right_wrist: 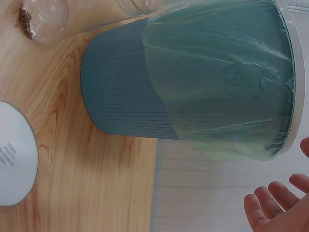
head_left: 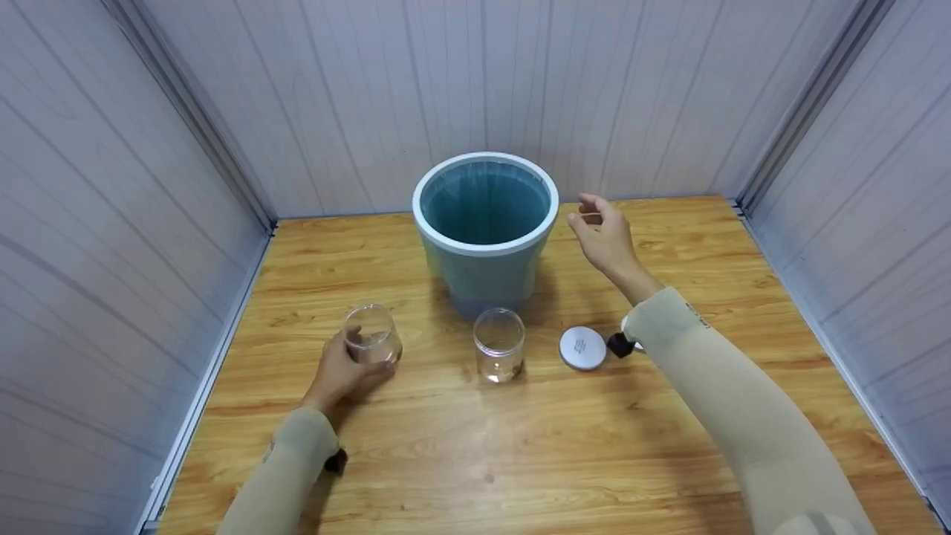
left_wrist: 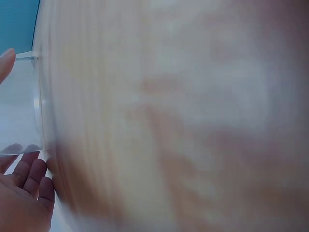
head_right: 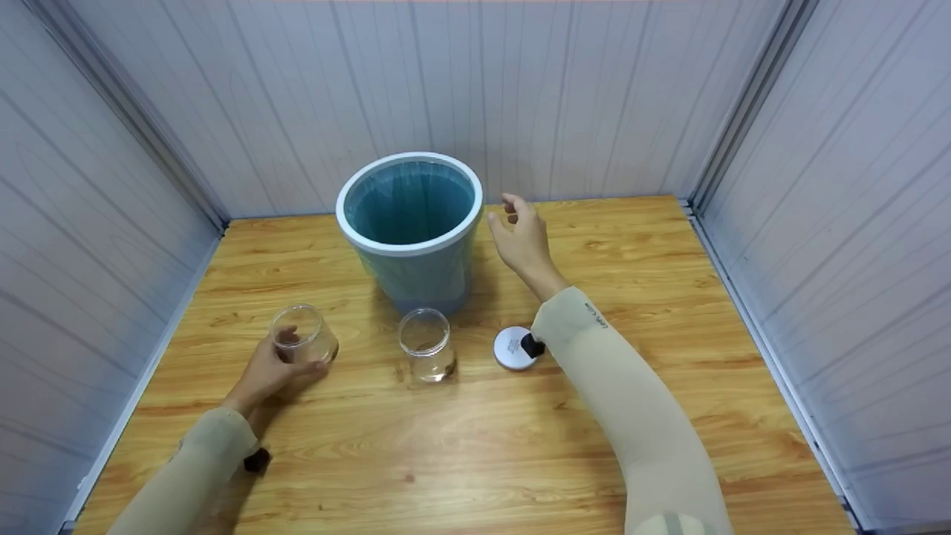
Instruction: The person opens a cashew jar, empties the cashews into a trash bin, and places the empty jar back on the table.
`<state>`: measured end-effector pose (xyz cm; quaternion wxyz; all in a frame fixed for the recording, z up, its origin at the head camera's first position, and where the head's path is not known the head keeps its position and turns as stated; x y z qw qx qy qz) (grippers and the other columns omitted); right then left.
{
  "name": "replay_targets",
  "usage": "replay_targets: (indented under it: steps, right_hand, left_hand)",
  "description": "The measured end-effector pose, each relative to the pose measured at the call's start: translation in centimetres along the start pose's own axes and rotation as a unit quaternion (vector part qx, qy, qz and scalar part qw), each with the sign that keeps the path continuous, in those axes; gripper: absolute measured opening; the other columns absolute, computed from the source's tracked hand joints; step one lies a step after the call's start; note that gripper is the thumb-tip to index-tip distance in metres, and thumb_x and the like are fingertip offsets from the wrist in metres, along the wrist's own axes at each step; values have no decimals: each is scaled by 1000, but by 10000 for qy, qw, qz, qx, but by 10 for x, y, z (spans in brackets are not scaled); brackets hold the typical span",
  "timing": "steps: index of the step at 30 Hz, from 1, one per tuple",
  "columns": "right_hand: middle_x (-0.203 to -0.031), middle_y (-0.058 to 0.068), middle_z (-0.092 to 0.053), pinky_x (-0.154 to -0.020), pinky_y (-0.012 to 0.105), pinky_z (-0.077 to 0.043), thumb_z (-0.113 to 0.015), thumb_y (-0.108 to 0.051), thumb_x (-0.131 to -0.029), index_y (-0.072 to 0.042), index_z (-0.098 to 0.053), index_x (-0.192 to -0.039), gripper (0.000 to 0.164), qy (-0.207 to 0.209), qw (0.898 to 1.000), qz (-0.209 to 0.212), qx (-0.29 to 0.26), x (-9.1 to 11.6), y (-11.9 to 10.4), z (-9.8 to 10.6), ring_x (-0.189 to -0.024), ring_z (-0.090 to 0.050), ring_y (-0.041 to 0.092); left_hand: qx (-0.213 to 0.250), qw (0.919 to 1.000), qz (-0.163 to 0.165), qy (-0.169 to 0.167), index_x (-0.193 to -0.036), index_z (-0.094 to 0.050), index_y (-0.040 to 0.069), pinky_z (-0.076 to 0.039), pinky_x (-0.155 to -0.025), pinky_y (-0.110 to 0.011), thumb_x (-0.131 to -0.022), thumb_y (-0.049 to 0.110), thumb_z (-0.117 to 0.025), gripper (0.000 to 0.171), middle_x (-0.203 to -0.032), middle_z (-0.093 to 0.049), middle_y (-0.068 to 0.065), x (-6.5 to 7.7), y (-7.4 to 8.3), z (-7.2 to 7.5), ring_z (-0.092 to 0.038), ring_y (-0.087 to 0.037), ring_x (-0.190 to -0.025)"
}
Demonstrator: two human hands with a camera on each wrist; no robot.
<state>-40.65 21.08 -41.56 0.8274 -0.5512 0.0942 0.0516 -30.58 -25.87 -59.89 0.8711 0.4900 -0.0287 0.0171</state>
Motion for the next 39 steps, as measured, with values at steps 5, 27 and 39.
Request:
replay_targets:
  steps: [5, 27, 39]
  right_hand:
    - [-147, 27, -60, -115, 51, -52, -61, -17, -108, 6, -53, -154, 52, -52, 10000, -50, -5, 2, 5, 0, -134, -61, 40]
    - [-146, 31, -59, -120, 52, -48, -62, -10, -104, 7, -56, -151, 50, -66, 9999, -5, 140, 5, 16, 3, -135, -59, 46]
    - [-149, 29, -58, -116, 55, -50, -61, -9, -105, 8, -55, -151, 50, -158, 9992, -38, 359, 9, 24, 1, -135, -57, 46]
  left_hand:
    - [-46, 9998, -52, -208, -160, -33, -12, -38, -127, -60, -83, 25, -97, 107, -151, -49, -34, 4, 3, 2, -48, -50, -147]
    - [-176, 9977, 112, -643, -170, -23, 3, -16, -132, -72, -85, 29, -96, 114, -177, -23, -25, 14, 17, 30, -14, -50, -166]
    - [-518, 9952, 154, -811, -171, -19, 1, -14, -131, -74, -84, 32, -96, 121, -177, -21, -26, 11, 30, 43, -14, -51, -165]
Point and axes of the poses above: each hand's wrist, its own x-axis away from the middle knuckle, its own z-axis out of the back of the hand, y = z × x, the point moved 7 cm from there along -x, towards the middle knuckle
